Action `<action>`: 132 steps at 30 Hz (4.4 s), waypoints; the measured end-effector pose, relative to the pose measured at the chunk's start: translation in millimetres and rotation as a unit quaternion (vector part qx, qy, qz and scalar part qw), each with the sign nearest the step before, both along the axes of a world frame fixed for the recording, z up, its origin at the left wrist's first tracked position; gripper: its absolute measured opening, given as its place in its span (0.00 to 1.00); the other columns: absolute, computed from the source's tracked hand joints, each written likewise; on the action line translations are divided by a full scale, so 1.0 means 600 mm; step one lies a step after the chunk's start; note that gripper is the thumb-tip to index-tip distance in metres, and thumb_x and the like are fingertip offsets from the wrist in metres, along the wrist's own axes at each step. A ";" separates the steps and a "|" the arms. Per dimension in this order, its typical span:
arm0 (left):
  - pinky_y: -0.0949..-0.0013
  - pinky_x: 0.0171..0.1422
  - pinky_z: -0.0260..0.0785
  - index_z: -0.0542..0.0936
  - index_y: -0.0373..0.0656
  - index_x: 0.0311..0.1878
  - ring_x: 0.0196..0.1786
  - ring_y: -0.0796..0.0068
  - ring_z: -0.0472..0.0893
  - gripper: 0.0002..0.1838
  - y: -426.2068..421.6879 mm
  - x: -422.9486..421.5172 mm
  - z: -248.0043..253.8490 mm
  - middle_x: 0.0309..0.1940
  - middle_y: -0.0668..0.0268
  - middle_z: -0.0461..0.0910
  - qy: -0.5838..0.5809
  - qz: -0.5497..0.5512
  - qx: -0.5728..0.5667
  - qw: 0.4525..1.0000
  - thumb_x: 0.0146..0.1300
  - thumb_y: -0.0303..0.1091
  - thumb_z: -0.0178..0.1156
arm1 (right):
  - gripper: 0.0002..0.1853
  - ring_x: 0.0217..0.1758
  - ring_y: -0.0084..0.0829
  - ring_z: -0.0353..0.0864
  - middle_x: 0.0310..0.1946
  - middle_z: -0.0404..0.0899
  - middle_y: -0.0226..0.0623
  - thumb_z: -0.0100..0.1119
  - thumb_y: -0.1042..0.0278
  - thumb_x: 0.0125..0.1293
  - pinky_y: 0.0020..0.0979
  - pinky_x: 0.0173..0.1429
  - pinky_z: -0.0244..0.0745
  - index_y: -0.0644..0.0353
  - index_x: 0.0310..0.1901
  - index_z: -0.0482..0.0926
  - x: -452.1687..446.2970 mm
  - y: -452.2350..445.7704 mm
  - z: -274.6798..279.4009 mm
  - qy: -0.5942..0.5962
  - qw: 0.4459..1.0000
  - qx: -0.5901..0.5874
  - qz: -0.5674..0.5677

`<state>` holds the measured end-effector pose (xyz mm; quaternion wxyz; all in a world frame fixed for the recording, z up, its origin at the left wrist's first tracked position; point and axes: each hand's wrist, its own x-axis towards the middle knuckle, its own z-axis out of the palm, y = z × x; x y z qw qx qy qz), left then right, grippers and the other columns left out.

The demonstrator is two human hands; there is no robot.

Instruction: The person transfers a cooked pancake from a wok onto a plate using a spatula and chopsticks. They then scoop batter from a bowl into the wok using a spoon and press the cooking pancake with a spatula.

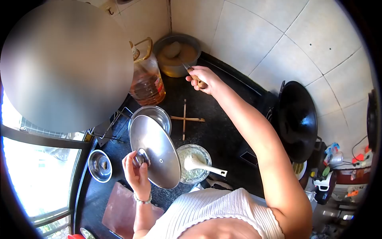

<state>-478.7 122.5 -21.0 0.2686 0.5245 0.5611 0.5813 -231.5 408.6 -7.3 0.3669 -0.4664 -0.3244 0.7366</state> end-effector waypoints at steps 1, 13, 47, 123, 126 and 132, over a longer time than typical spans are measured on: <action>0.78 0.42 0.68 0.69 0.32 0.56 0.41 0.79 0.71 0.18 0.000 0.001 0.005 0.49 0.63 0.66 -0.015 0.003 -0.007 1.000 0.61 0.22 0.55 | 0.04 0.19 0.23 0.68 0.28 0.72 0.42 0.45 0.73 0.65 0.25 0.18 0.63 0.61 0.39 0.68 -0.006 0.004 0.000 -0.002 1.000 -0.002 -0.003; 0.78 0.43 0.68 0.69 0.32 0.56 0.40 0.81 0.71 0.18 0.009 -0.010 -0.002 0.48 0.65 0.66 -0.020 0.004 -0.020 1.000 0.63 0.25 0.56 | 0.06 0.20 0.18 0.67 0.31 0.73 0.40 0.47 0.72 0.65 0.19 0.17 0.62 0.60 0.42 0.67 -0.016 0.013 -0.005 0.076 0.995 -0.070 -0.009; 0.86 0.28 0.52 0.67 0.35 0.60 0.27 0.91 0.62 0.20 0.007 0.009 -0.014 0.33 0.75 0.68 -0.022 -0.042 0.024 0.999 0.63 0.20 0.51 | 0.09 0.20 0.17 0.69 0.31 0.71 0.46 0.42 0.72 0.68 0.18 0.14 0.67 0.71 0.43 0.64 0.111 -0.075 0.131 0.204 0.977 -0.032 0.047; 0.52 0.55 0.68 0.72 0.50 0.60 0.61 0.55 0.69 0.20 1.025 0.153 -0.263 0.59 0.62 0.69 0.640 0.019 -0.012 0.768 0.65 0.40 0.48 | 0.31 0.13 0.20 0.68 0.24 0.76 0.38 0.51 0.77 0.53 0.21 0.16 0.62 0.61 0.63 0.64 0.363 -0.779 0.287 -0.456 0.826 -0.075 -0.323; 0.52 0.59 0.66 0.69 0.48 0.62 0.60 0.47 0.69 0.24 1.033 0.172 -0.259 0.60 0.46 0.63 0.499 -0.030 -0.040 0.865 0.62 0.42 0.52 | 0.30 0.12 0.22 0.68 0.25 0.77 0.40 0.50 0.75 0.55 0.22 0.14 0.63 0.62 0.63 0.64 0.388 -0.774 0.286 -0.403 0.854 -0.088 -0.318; 0.53 0.64 0.62 0.67 0.42 0.63 0.64 0.45 0.64 0.28 0.784 0.230 -0.087 0.62 0.39 0.61 0.351 0.009 -0.060 0.935 0.59 0.40 0.57 | 0.29 0.12 0.21 0.68 0.27 0.76 0.40 0.50 0.74 0.57 0.22 0.14 0.64 0.61 0.64 0.63 0.416 -0.767 0.290 -0.396 0.870 -0.053 -0.290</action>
